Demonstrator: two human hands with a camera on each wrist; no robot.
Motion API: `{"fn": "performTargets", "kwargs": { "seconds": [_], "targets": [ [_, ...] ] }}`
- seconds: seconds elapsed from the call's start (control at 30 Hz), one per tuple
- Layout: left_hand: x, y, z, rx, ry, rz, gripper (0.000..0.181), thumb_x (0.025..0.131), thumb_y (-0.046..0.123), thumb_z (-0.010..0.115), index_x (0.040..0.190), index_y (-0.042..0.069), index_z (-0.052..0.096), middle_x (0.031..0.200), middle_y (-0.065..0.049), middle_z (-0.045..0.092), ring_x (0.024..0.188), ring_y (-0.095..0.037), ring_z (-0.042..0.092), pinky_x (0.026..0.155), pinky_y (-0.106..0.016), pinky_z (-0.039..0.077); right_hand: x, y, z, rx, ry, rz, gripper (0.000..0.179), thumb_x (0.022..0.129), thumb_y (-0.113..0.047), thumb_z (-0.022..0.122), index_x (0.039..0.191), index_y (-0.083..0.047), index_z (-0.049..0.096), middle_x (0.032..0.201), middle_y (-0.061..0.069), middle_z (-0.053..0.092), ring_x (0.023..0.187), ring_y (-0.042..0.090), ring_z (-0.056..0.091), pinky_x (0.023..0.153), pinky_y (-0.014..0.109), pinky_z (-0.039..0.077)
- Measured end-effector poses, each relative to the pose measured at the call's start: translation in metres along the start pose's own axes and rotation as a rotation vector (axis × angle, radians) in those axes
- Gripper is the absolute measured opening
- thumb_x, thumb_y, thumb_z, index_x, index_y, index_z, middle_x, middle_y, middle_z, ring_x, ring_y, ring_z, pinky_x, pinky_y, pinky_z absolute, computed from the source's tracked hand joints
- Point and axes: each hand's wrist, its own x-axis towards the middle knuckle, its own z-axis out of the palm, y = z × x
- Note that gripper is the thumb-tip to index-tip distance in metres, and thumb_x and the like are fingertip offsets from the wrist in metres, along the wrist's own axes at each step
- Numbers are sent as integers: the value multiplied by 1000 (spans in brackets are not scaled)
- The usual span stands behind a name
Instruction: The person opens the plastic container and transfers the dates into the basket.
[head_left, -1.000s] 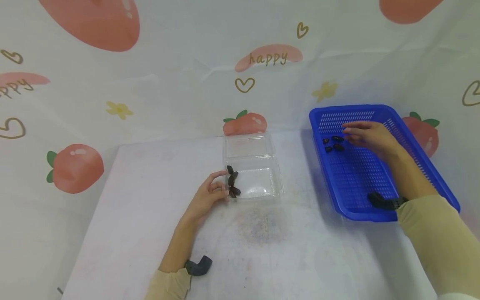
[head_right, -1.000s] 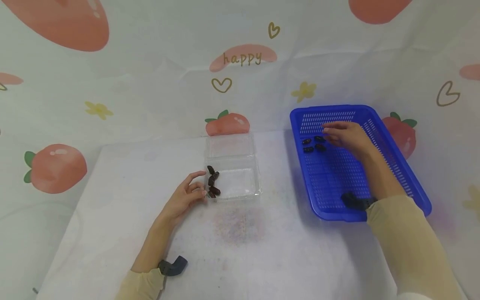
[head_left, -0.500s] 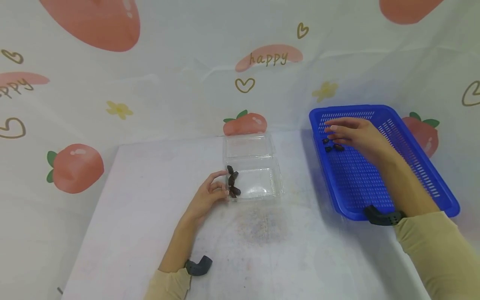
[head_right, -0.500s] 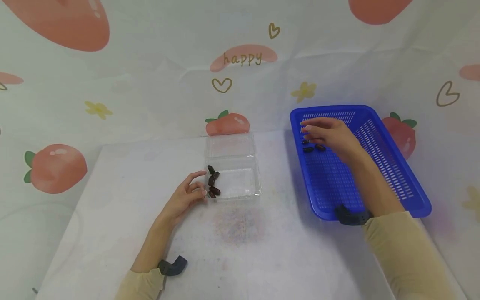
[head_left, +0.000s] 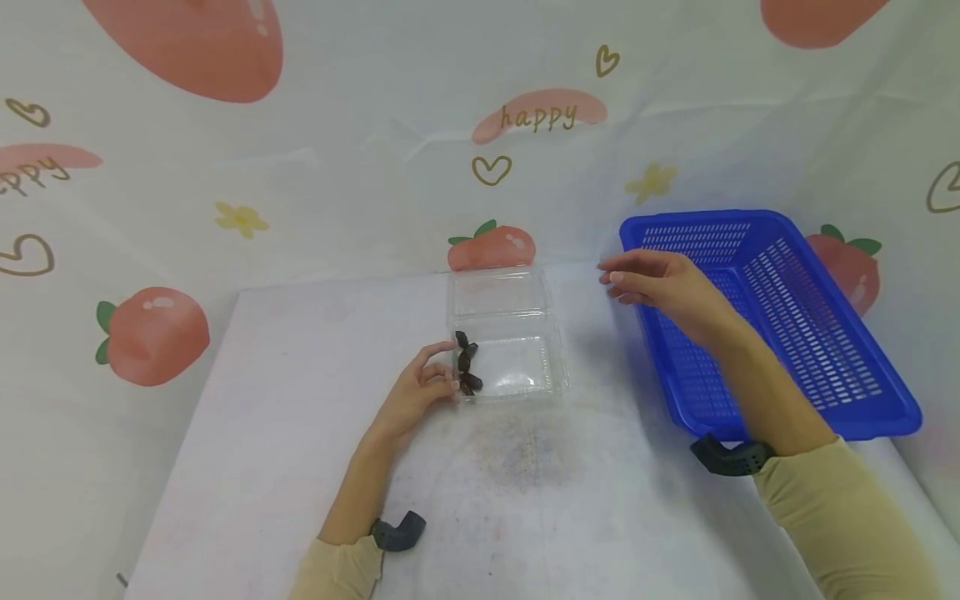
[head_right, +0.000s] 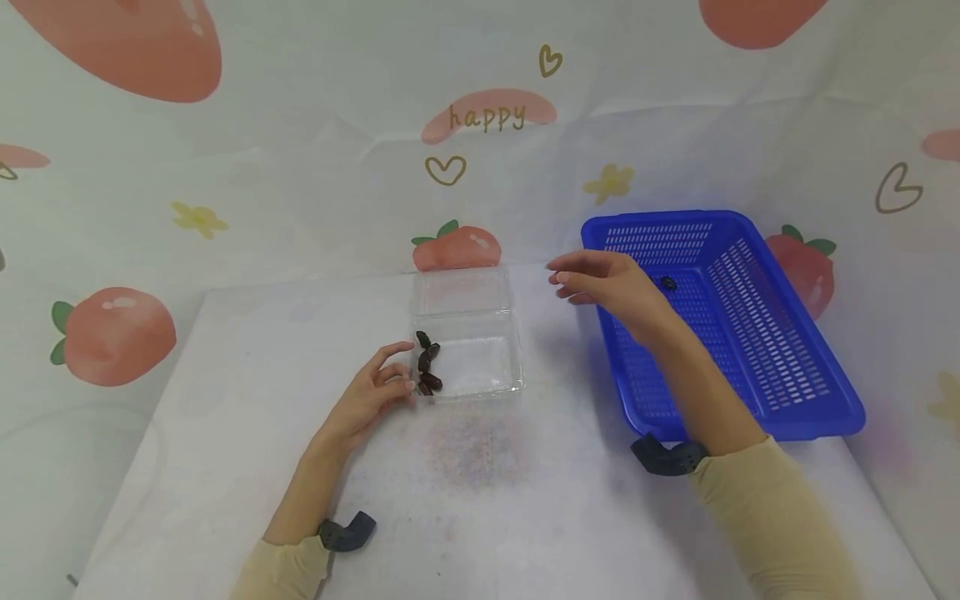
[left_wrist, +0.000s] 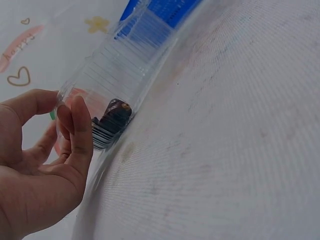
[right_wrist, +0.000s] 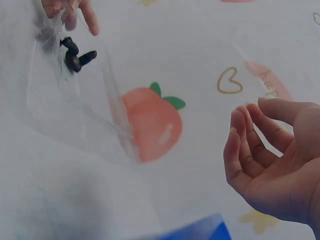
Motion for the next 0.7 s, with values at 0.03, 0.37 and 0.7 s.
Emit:
{"fn": "performTargets", "kwargs": {
  "seconds": [0.03, 0.37, 0.7],
  "targets": [
    [0, 0, 0, 0, 1, 0, 60, 82, -1, 63, 135, 14, 38, 85, -7, 49, 75, -23, 57, 76, -38, 51, 1, 0, 4, -9, -4, -4, 38, 87, -32, 61, 117, -10, 59, 111, 8, 60, 100, 23, 57, 83, 26, 49],
    [-1, 1, 2, 1, 21, -16, 60, 81, 3, 66, 134, 18, 41, 84, -6, 49, 75, -24, 56, 75, -38, 51, 9, 9, 36, 18, -24, -45, 34, 86, -32, 62, 113, -11, 61, 110, 11, 60, 98, 28, 58, 83, 34, 49],
    [-1, 1, 1, -3, 3, 1, 61, 82, 0, 63, 135, 14, 38, 83, -6, 49, 73, -24, 57, 75, -39, 51, 14, 12, 63, 23, -79, -72, 30, 88, -26, 60, 113, -9, 61, 106, 9, 62, 96, 28, 59, 83, 37, 49]
  ]
}}
